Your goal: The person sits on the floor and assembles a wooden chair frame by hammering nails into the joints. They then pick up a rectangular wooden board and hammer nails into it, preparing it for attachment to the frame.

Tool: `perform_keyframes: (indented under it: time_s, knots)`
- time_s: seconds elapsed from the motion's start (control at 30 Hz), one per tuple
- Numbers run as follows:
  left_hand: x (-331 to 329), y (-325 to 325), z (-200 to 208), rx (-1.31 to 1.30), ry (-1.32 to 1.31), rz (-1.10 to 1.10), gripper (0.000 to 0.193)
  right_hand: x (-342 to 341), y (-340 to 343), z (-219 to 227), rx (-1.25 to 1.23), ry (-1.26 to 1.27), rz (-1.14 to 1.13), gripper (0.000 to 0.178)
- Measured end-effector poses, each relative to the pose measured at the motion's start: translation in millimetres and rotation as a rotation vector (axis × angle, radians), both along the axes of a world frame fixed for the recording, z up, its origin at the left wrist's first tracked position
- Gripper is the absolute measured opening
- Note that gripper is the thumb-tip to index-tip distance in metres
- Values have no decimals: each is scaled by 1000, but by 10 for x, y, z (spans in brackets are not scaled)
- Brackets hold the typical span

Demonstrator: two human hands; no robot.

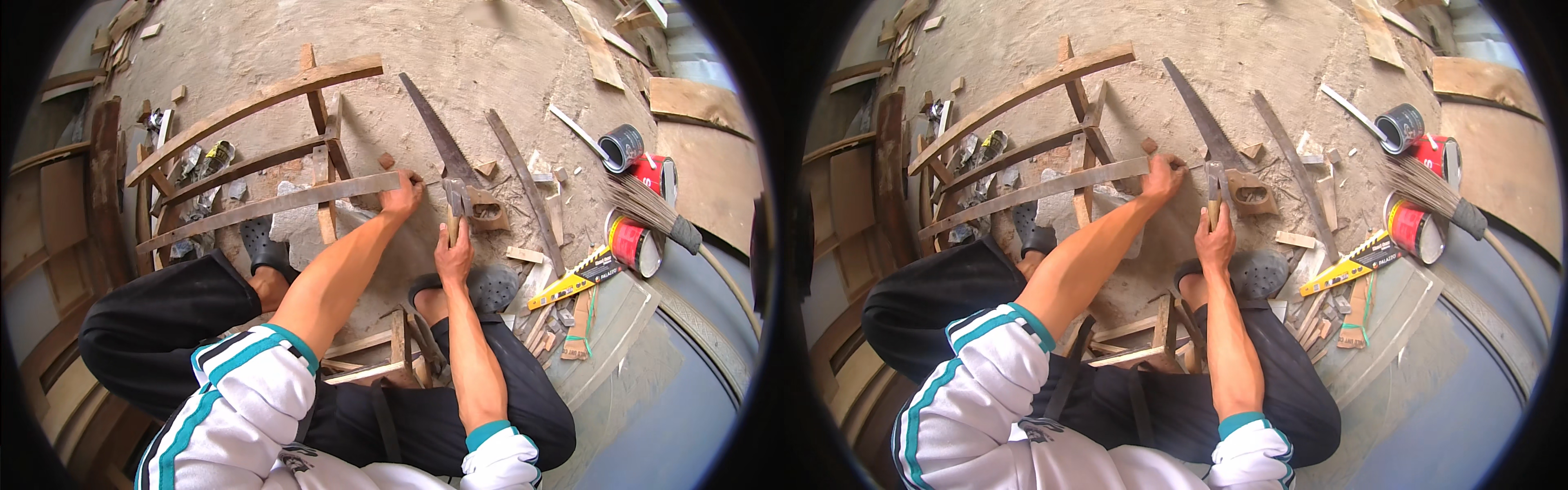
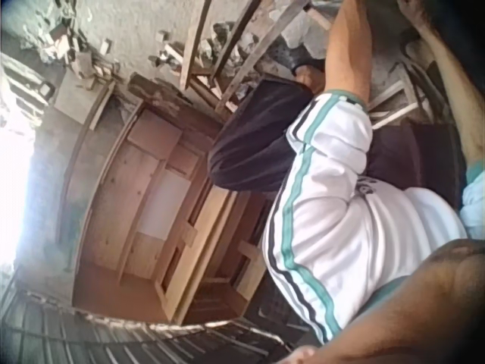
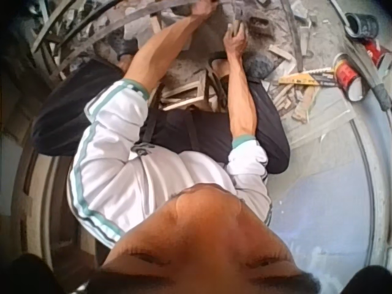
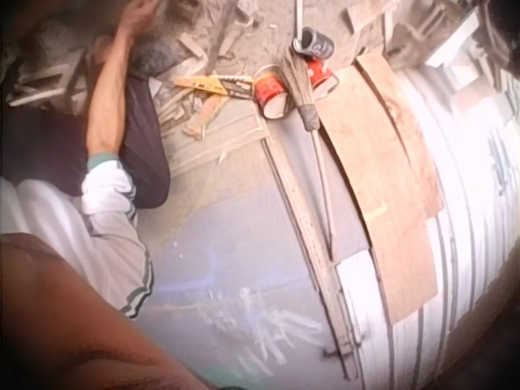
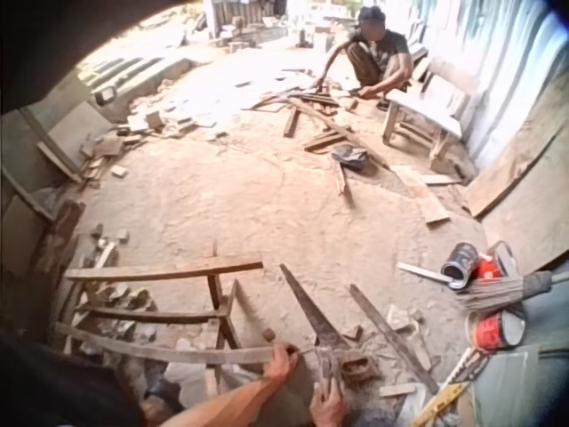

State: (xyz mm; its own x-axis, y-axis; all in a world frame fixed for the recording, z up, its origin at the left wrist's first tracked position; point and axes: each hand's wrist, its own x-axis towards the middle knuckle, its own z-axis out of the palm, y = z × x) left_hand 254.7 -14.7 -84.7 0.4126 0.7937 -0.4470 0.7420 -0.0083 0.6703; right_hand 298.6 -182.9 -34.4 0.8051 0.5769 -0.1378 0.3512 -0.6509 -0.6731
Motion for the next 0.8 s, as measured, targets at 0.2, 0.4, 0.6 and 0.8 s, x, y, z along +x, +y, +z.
perform_keyframes:
  time_s: [0.2, 0.4, 0.6, 0.8]
  knots:
    - [11, 29, 2, -33, 19, -18, 20, 63, -21, -24, 53, -55, 67, 46]
    - [-12, 52, -87, -105, 29, -12, 20, 36, 47, -112, 54, -25, 143, 44]
    - [-5, 58, -82, -47, -17, -16, 21, 53, 52, -84, 6, 11, 140, 46]
    - [-18, 13, 49, 75, 58, -149, 21, 126, 116, 122, -101, 109, 111, 46]
